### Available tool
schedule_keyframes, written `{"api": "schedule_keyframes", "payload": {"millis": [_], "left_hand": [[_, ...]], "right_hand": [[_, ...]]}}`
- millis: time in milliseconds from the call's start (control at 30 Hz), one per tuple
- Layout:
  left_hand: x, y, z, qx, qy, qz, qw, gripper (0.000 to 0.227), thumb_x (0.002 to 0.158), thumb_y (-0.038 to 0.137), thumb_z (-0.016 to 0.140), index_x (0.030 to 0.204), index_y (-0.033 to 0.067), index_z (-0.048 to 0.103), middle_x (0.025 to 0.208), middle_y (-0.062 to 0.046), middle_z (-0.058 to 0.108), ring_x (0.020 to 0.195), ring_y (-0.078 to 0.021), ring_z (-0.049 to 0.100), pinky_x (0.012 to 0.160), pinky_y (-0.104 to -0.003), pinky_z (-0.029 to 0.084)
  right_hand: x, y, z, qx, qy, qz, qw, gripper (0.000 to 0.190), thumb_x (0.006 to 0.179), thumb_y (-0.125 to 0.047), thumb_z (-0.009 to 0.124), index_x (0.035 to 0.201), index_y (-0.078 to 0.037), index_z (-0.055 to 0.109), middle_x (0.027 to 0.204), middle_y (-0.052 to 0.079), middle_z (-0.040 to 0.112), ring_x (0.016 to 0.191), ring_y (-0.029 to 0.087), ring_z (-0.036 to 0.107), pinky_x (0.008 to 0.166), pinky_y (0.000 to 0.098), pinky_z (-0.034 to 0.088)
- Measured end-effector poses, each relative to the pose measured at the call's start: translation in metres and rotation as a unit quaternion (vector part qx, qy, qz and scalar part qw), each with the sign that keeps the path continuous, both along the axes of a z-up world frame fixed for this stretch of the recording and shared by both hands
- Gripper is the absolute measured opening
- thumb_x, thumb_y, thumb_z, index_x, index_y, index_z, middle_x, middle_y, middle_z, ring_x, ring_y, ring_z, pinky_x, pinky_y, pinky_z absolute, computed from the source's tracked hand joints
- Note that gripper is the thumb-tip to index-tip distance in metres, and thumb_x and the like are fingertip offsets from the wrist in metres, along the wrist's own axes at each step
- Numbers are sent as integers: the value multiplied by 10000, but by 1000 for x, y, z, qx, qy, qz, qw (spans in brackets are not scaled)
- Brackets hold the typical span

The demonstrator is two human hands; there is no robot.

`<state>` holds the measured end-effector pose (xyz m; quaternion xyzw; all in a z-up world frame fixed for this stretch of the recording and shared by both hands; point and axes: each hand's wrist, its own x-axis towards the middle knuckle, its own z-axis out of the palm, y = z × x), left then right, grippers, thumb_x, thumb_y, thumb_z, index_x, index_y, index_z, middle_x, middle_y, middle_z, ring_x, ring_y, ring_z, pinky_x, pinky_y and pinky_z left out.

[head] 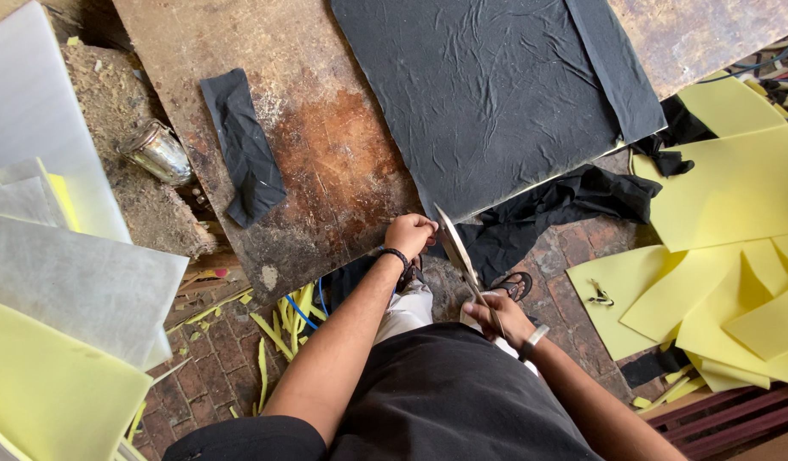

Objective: The person places a yellow foam sheet on a wooden table, sprays an adhesive on it, lays a black fabric over the foam, smooths it, and trims the excess fabric with scissors. The person folds the trimmed edges over the foam and continues trimming to fit the fabric neatly.

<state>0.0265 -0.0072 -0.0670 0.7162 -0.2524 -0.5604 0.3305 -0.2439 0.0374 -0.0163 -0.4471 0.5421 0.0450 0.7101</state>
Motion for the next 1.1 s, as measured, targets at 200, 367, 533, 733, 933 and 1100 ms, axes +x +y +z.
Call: {"api": "schedule_keyframes", "payload": {"millis": [200,367,533,733,933,1100], "left_hand": [[11,4,-6,22,-15,-97,995,176,901,183,726,962,23,771,818,-92,784,688,-163,737,583,-300,577],[16,16,-8,23,-2,-151,988,161,869,171,746,950,33,770,805,-70,775,687,-142,744,591,-292,593],[9,32,-6,10,2,-209,978,140,853,174,764,892,41,778,772,-80,772,671,-155,726,599,-307,581],[-4,67,5,-37,-50,-384,921,165,740,242,807,856,127,832,811,-60,791,771,-204,760,763,-350,586],[-9,100,11,-15,-125,-169,978,309,801,240,779,1083,112,777,1000,-107,783,922,-235,739,829,-353,564],[10,103,5,-5,-171,49,984,458,803,164,750,1247,79,677,1025,-158,774,907,-230,756,811,-329,581]], "right_hand": [[30,-13,18,-31,88,6,996,483,873,-502,750,793,-34,663,500,24,537,406,150,547,410,293,450],[33,-15,14,-19,50,-7,999,470,876,-488,745,787,-37,646,505,17,508,396,136,507,391,290,420],[56,-38,-4,-6,-7,-35,999,463,883,-470,758,791,-38,620,553,20,520,411,136,494,389,296,406],[101,-75,-2,-27,-29,-35,999,408,876,-441,754,789,-56,651,587,11,535,454,136,489,425,308,393],[109,-91,1,22,-66,-32,997,445,902,-468,730,757,-69,596,608,35,536,487,168,548,457,331,462],[83,-59,-13,86,-110,-61,988,406,897,-438,734,748,-101,565,599,15,498,464,152,469,445,330,415]]}}
